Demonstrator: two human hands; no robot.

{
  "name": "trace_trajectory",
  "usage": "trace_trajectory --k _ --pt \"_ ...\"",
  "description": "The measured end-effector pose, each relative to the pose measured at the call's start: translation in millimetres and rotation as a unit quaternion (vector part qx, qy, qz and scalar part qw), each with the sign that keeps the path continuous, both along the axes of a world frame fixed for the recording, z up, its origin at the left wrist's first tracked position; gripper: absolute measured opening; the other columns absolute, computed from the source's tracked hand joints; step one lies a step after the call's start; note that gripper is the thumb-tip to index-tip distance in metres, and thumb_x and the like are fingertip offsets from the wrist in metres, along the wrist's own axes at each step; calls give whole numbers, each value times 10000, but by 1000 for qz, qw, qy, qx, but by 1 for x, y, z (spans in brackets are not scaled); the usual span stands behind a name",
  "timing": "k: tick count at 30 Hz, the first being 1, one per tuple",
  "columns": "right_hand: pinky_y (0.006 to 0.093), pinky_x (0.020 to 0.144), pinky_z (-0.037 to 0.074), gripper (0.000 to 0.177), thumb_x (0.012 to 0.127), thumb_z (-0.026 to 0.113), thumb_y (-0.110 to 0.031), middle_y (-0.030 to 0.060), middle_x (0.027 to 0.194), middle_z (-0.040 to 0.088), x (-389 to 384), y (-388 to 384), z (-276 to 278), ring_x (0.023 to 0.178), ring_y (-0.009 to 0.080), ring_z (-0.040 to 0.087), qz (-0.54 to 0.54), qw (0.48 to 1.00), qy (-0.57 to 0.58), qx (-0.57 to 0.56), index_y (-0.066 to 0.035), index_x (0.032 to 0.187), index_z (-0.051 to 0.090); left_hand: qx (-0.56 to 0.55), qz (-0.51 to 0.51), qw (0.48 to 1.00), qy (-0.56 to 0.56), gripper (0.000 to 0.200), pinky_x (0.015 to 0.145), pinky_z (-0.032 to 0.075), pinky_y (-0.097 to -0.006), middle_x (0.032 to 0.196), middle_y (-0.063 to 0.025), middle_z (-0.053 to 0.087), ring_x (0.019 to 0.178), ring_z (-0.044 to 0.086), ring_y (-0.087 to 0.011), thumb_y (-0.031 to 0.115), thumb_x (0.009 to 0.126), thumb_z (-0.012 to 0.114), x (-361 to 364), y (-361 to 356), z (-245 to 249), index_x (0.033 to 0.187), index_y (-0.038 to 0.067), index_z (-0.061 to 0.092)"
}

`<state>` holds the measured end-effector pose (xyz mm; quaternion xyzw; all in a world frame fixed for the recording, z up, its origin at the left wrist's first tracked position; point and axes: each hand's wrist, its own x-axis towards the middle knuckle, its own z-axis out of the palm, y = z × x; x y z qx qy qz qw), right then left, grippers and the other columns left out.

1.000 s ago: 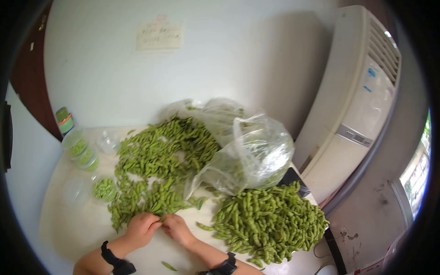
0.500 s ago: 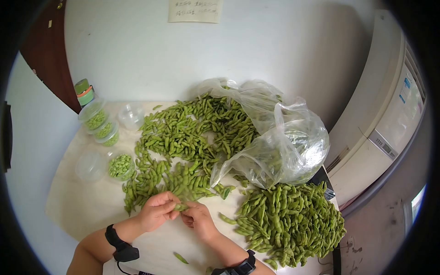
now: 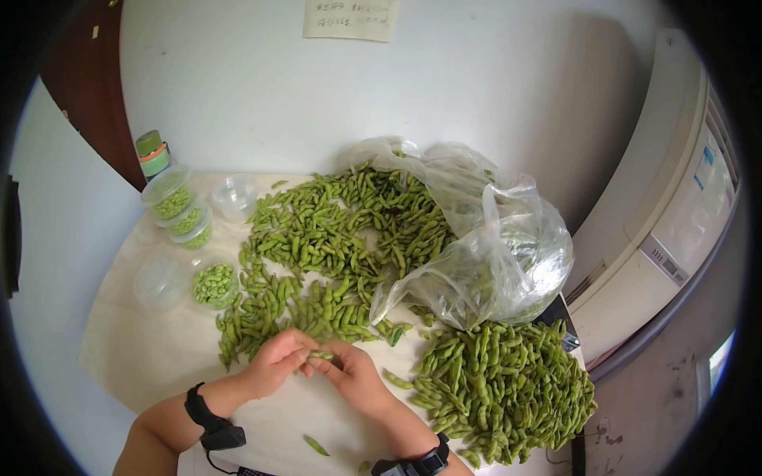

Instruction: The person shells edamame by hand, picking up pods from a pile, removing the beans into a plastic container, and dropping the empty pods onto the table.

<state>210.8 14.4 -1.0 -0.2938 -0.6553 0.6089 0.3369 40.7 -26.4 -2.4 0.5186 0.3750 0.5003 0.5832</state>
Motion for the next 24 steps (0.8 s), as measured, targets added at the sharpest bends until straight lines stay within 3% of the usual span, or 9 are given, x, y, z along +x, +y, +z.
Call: trace_trajectory --k 4,6,7,12,19,21,24 --pt "200 563 362 141 888 574 -136 -7 709 534 0 1 2 635 52 419 11 1000 -3 -7 -24 972 586 -3 -20 1000 18 165 677 442 -237 888 -62 520 749 535 -107 0 902 436 -5 3 -3 1067 4 442" --pt "239 567 388 144 873 574 -130 51 695 546 4 0 11 606 103 459 -2 989 -141 38 -36 981 579 38 -21 997 60 191 666 435 -227 844 -58 538 738 536 -96 -17 872 462 -6 4 -4 1061 8 449" --pt "239 567 388 144 873 574 -130 51 695 546 4 -1 14 606 103 459 -2 989 -142 39 -36 981 579 39 -21 997 59 191 666 435 -227 844 -58 538 738 536 -96 -17 872 462 -6 4 -5 1061 8 449" --pt "391 605 414 182 823 510 -108 212 737 559 3 -5 16 656 362 521 -43 968 -170 177 -7 967 559 59 -4 988 143 193 616 406 -212 743 -14 572 699 516 -64 -3 849 503 -3 0 0 1038 1 467" --pt "409 651 427 215 783 461 -71 255 769 548 5 -1 9 708 394 530 -27 972 -193 132 38 949 545 74 2 984 164 161 555 397 -227 730 -12 567 617 484 -57 15 843 516 -4 -2 -3 1003 14 501" --pt "399 642 426 201 783 456 -66 239 747 548 5 0 3 687 368 531 -68 971 -146 179 42 918 557 78 25 978 193 169 547 393 -223 704 -10 551 596 475 -59 9 835 517 -2 -4 2 1003 24 518" --pt "381 639 430 193 768 458 -48 215 723 547 13 13 -1 665 327 536 -141 974 -103 143 39 894 574 115 44 966 226 192 562 422 -256 685 -28 555 594 516 -115 36 839 525 -4 -2 -2 1031 46 531"
